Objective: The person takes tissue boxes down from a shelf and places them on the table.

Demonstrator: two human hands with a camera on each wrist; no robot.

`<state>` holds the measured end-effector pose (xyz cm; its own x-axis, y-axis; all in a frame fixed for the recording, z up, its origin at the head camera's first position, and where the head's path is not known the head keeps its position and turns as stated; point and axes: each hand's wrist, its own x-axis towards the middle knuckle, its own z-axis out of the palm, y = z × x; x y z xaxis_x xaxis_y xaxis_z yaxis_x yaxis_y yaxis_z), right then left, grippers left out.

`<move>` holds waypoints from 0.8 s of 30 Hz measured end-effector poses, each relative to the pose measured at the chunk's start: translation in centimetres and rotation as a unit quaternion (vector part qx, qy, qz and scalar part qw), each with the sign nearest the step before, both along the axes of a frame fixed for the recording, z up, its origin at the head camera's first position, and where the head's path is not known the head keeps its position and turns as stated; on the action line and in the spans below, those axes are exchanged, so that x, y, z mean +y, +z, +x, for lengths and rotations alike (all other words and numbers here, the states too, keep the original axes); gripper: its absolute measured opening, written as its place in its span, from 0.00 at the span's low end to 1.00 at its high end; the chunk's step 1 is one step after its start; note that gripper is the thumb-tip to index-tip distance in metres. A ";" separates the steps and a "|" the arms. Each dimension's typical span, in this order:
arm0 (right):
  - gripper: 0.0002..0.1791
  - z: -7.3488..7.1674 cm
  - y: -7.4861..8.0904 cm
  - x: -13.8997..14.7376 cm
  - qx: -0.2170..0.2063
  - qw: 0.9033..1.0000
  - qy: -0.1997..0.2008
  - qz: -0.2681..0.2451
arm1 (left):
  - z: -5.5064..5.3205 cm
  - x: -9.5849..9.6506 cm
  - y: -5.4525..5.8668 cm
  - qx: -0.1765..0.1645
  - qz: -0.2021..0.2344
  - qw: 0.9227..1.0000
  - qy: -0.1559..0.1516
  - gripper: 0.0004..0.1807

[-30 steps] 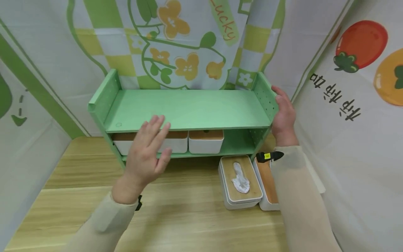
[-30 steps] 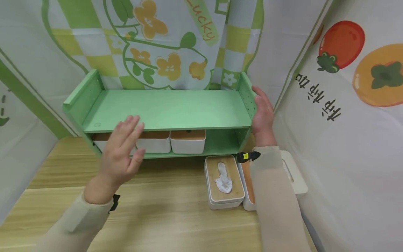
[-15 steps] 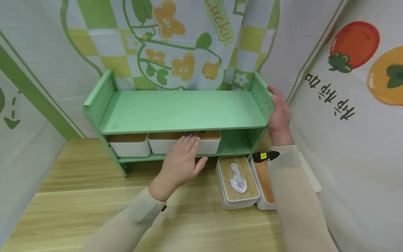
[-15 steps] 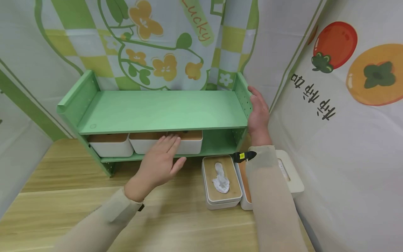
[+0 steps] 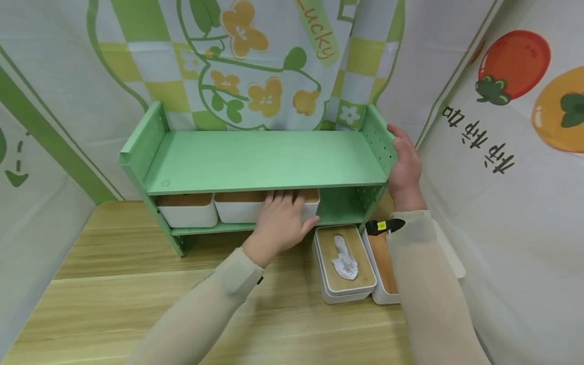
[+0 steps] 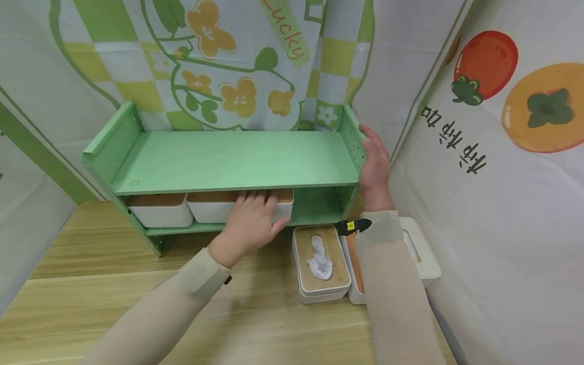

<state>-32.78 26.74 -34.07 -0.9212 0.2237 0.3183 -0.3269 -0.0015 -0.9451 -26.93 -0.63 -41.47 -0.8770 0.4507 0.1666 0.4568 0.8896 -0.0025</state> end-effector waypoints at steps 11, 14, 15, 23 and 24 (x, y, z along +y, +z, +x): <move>0.24 0.1 0.2 -0.3 -0.011 1.000 -0.012 0.015 | -1.1 1.3 1.2 -0.050 -0.009 0.998 0.032 0.38; 0.24 0.1 0.2 -0.4 -0.007 1.000 -0.013 0.018 | -1.1 1.4 1.0 -0.052 -0.011 0.998 0.039 0.36; 0.24 0.2 0.2 -0.4 -0.006 1.000 -0.014 0.020 | -1.0 1.5 0.9 -0.049 -0.010 0.998 0.040 0.36; 0.24 0.1 0.2 -0.1 -0.007 0.999 -0.029 0.043 | 0.6 2.1 0.6 -0.005 -0.010 1.000 0.026 0.32; 0.24 0.1 0.2 -0.1 -0.005 0.999 -0.029 0.043 | 0.9 2.2 0.6 -0.002 -0.010 1.000 0.026 0.32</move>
<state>-32.64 26.66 -33.90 -0.9106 0.2491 0.3297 -0.3150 0.0978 -0.9440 -26.05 1.55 -40.92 -0.8997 0.4080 0.1550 0.4103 0.9118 -0.0185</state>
